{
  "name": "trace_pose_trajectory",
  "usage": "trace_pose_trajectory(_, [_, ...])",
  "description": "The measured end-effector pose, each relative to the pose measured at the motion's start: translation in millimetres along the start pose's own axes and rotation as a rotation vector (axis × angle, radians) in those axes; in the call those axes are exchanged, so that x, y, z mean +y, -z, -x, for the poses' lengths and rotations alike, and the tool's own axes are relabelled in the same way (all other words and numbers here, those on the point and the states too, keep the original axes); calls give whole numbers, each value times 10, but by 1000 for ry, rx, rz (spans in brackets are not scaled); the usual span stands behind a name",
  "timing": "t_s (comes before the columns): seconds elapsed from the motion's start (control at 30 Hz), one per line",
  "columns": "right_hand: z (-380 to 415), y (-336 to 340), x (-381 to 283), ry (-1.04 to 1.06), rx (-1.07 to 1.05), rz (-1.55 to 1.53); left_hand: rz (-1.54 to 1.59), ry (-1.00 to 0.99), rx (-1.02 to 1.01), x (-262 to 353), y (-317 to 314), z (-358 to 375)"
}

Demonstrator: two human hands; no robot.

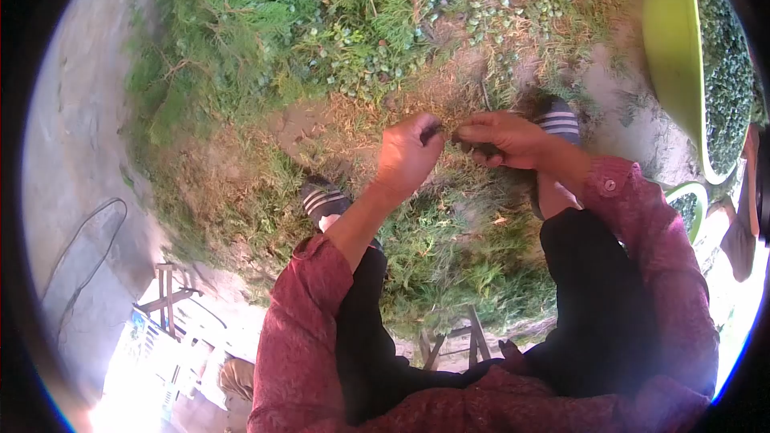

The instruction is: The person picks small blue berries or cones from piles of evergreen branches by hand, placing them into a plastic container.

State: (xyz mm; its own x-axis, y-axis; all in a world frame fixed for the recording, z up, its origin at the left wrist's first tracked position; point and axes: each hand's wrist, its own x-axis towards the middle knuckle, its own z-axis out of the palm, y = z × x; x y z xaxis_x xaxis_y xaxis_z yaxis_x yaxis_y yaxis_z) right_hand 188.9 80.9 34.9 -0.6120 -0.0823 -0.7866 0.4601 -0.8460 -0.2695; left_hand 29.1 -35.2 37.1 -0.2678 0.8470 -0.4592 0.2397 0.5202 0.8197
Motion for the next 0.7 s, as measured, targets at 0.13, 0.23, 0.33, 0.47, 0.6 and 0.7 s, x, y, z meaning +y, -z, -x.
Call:
trace_pose_trajectory(0.13, [-16,61,10,42,-55,97,-77,-41,-140,223,-55,23])
trace_pose_trajectory(0.23, [6,36,29,-9,-53,117,-5,-111,-114,158,-138,68])
trace_pose_trajectory(0.33, [26,58,22,-15,-17,153,-28,-109,-112,138,-162,86])
trace_pose_trajectory(0.47, [53,76,-8,6,37,236,-201,-181,-161,188,-133,72])
trace_pose_trajectory(0.6, [111,122,-15,59,20,522,-115,-240,-177,236,-151,92])
trace_pose_trajectory(0.7, [357,52,-149,179,-48,852,-133,-68,-332,409,-55,168])
